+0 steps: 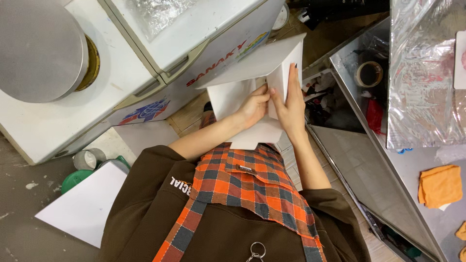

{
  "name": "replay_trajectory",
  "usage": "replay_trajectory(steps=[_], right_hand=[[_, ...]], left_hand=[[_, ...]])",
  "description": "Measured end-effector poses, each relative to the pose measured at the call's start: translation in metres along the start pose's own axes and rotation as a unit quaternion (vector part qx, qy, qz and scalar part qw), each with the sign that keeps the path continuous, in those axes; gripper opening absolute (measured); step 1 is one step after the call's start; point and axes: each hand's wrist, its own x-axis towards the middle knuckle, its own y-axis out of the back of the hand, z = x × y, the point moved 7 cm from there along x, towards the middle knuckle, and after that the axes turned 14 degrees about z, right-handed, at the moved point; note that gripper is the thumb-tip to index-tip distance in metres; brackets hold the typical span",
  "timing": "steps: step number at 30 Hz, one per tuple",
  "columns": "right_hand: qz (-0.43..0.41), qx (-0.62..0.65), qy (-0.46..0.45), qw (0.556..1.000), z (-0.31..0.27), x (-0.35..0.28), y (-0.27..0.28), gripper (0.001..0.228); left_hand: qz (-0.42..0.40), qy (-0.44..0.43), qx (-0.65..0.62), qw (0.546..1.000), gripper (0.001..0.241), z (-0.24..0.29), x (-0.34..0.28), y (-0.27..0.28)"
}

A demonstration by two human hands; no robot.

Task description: The person assembles white cardboard cake boxes and places small decorated cakes inside them. They fold the boxes, insert the cakes, and close the lids, repeating the process for multiple cakes.

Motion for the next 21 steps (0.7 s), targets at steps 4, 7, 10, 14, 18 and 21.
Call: replay_trajectory(steps=[4, 7, 10, 14, 18, 21], right_hand=[[-0.008, 0.079, -0.100, 0.992, 0.039, 0.009, -0.001, 0.079], [0.021, 0.150, -0.089, 0.984, 0.060, 0.016, 0.019, 0.073], [0.014, 0.221, -0.140, 0.965, 0.077, 0.020, 0.033, 0.066], [0.017, 0.223, -0.131, 0.966, 0.075, 0.016, 0.037, 0.061], [-0.008, 0.202, -0.102, 0.974, 0.050, 0.013, 0.028, 0.067], [-0.030, 0.160, -0.136, 0.977, 0.037, 0.003, 0.022, 0.084]], left_hand=[[0.007, -0.120, 0.300, 0.946, 0.062, 0.026, -0.031, -0.008], [-0.033, -0.425, 0.499, 0.755, 0.063, 0.083, -0.092, -0.013], [0.049, -0.492, 0.538, 0.683, 0.077, 0.132, -0.116, 0.009], [0.032, -0.367, 0.437, 0.820, 0.130, 0.150, -0.081, 0.019], [0.065, -0.290, 0.475, 0.828, 0.139, 0.108, -0.040, 0.026], [0.133, -0.325, 0.465, 0.813, 0.109, 0.100, -0.032, 0.051]])
